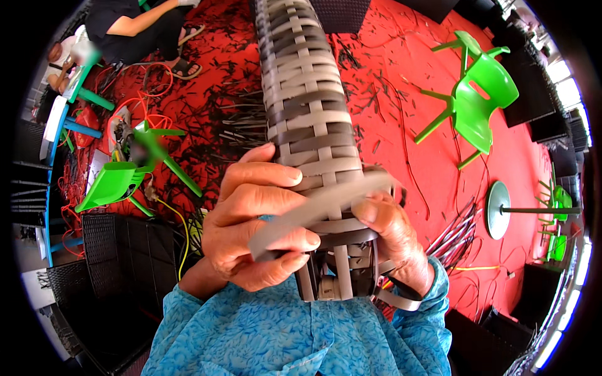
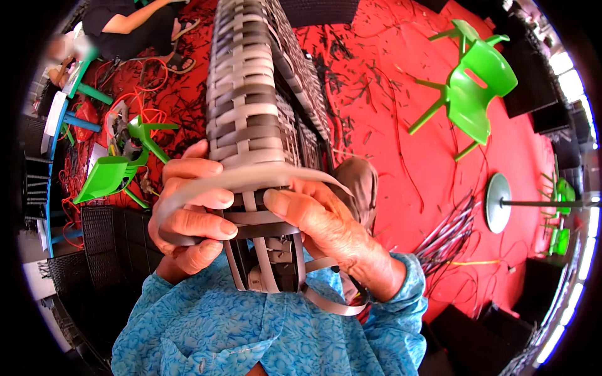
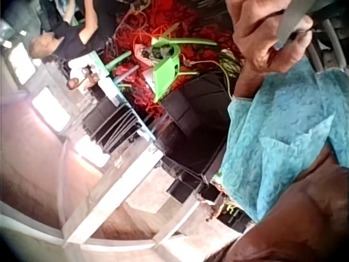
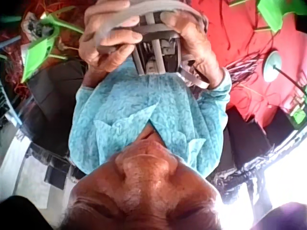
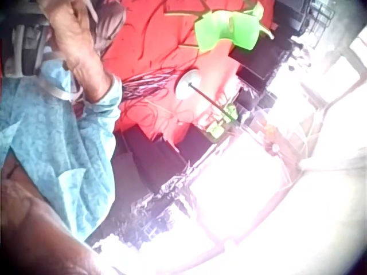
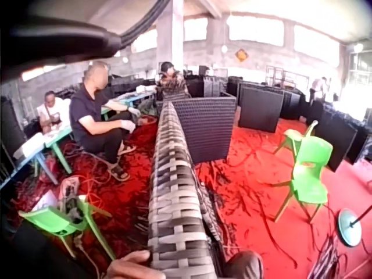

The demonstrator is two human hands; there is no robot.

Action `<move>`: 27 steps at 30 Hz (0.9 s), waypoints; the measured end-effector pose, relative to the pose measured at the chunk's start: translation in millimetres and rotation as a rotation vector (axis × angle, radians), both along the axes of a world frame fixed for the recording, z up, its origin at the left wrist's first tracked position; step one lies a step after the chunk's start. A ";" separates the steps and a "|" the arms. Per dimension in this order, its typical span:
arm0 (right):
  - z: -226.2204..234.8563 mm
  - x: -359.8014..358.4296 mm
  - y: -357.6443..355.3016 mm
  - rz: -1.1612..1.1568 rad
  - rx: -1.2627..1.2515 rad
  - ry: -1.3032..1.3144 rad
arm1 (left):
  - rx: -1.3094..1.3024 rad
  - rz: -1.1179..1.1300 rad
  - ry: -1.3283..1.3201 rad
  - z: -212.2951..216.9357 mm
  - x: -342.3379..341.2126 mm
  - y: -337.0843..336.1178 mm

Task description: The person weaves plastic strips through the frame of a wicker chair by hand, threading, wrapping, and tightening the strips along the edges.

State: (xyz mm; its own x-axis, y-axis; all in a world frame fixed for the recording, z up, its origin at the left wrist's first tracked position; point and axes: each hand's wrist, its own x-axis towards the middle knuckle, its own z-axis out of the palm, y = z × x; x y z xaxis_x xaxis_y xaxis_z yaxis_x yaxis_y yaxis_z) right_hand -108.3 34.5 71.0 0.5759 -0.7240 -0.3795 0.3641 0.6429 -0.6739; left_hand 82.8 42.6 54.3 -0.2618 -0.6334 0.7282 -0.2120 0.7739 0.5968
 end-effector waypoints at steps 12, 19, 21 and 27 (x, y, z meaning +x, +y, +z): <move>-8.9 -7.3 -1.6 0.047 -0.123 -0.045 | -0.026 -0.031 0.079 -6.4 -6.4 0.7; -18.3 -5.5 -3.4 0.090 -0.087 -0.106 | -0.098 -0.018 0.063 -8.0 2.0 0.6; -20.8 -5.7 -0.2 0.033 -0.093 -0.182 | -0.105 -0.024 0.036 -3.5 4.2 1.4; -37.6 -18.4 -2.2 -0.009 -0.200 -0.142 | -0.027 -0.159 0.056 15.6 10.1 -9.0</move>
